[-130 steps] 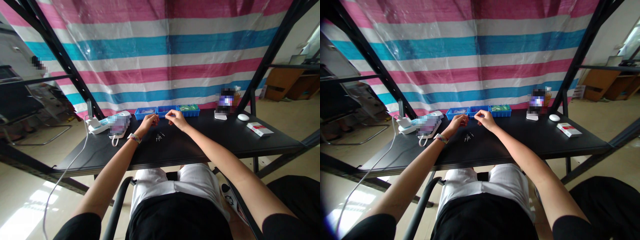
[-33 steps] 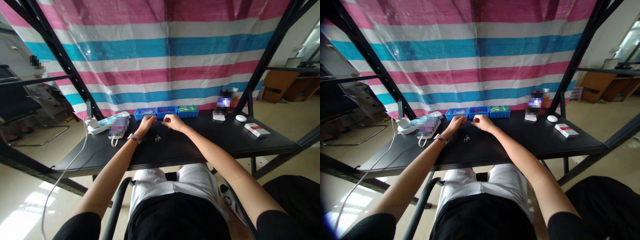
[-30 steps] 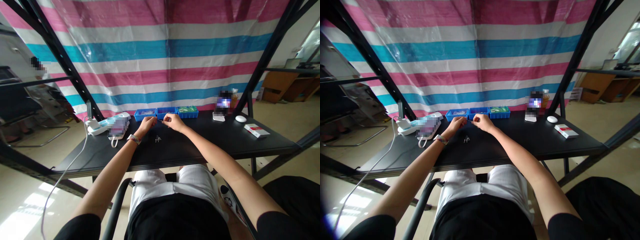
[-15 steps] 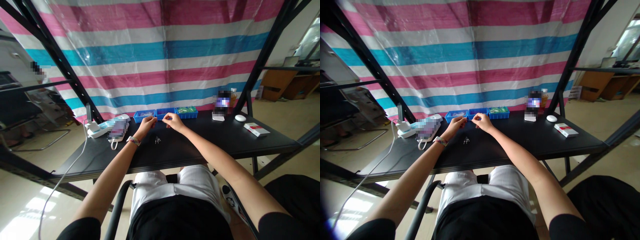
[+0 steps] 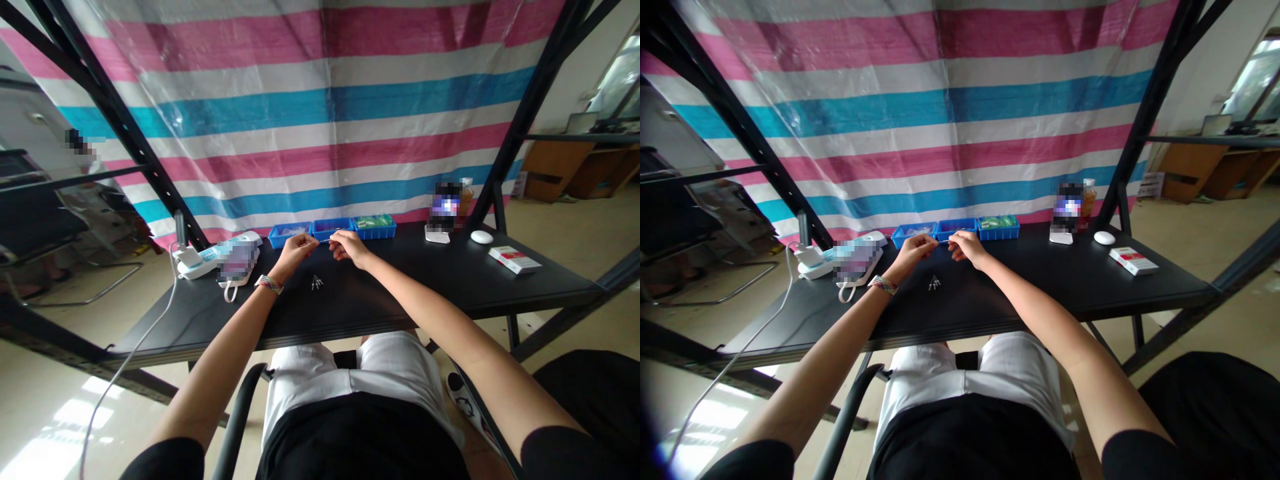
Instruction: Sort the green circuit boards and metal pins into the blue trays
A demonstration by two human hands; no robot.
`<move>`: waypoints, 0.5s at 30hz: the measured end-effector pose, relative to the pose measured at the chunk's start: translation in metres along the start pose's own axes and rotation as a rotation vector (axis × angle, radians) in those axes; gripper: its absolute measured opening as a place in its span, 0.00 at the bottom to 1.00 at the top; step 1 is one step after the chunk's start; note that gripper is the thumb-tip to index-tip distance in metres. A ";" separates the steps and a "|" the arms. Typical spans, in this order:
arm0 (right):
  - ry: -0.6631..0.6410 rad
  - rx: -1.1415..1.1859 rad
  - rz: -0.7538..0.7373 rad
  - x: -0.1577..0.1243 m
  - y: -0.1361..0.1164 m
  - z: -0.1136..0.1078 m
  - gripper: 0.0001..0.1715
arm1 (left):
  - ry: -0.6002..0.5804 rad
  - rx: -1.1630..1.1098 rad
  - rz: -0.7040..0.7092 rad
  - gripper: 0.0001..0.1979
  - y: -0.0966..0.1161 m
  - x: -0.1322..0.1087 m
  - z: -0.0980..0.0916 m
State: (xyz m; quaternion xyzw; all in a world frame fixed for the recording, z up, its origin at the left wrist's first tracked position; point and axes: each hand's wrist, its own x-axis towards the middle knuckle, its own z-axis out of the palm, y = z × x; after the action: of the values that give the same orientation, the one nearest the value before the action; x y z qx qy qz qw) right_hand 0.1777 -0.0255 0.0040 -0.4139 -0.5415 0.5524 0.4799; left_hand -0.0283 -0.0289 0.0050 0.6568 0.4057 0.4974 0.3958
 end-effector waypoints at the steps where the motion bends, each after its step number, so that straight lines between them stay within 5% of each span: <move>1: 0.000 0.004 0.000 0.000 0.000 0.000 0.12 | 0.003 -0.001 0.002 0.16 0.000 0.000 0.000; 15: -0.045 0.017 0.016 0.007 0.006 -0.005 0.09 | 0.022 -0.043 0.010 0.17 0.004 -0.002 0.003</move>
State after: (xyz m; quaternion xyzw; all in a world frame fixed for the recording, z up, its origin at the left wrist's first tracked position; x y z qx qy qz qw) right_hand 0.1808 -0.0177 -0.0020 -0.4015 -0.5440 0.5700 0.4668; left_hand -0.0247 -0.0325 0.0077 0.6445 0.3960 0.5151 0.4030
